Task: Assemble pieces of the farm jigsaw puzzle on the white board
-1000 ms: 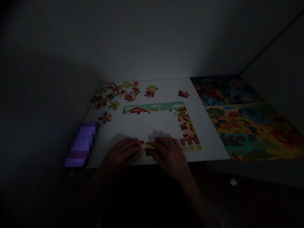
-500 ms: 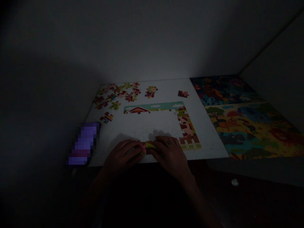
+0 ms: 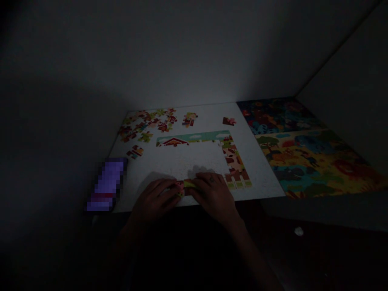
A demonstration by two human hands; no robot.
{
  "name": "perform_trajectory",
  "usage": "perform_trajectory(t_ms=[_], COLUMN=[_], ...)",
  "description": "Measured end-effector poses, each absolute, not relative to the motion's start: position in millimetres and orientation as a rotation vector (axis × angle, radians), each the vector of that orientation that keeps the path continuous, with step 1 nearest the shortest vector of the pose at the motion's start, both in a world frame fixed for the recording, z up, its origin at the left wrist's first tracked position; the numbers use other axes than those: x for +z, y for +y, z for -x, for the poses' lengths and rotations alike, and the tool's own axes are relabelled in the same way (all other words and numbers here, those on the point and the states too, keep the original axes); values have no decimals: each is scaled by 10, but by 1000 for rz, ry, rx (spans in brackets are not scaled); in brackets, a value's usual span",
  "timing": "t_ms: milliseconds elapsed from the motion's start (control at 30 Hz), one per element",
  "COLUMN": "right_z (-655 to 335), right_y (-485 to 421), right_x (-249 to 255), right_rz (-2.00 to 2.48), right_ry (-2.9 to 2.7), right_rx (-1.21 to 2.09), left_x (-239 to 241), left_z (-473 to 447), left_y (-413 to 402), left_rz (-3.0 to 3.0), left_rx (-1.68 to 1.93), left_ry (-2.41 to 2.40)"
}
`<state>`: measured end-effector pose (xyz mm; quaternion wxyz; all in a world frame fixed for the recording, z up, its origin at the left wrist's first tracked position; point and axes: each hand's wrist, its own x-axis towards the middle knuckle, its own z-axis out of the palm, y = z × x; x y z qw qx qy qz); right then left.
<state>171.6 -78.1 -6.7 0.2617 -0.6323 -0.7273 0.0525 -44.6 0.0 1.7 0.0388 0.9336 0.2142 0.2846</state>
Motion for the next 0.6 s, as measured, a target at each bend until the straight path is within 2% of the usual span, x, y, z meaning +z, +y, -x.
perform_trajectory(t_ms=[333, 600], right_z=[-1710, -1697], right_y=[-782, -777], right_x=[-58, -51], right_rz=[1690, 1704], right_ry=[-1963, -1939], right_rx=[127, 126], left_x=[10, -29], left_z=[450, 470], left_y=[2, 53], left_rz=[-2744, -2479], left_rx=[723, 542], left_ry=[747, 1099])
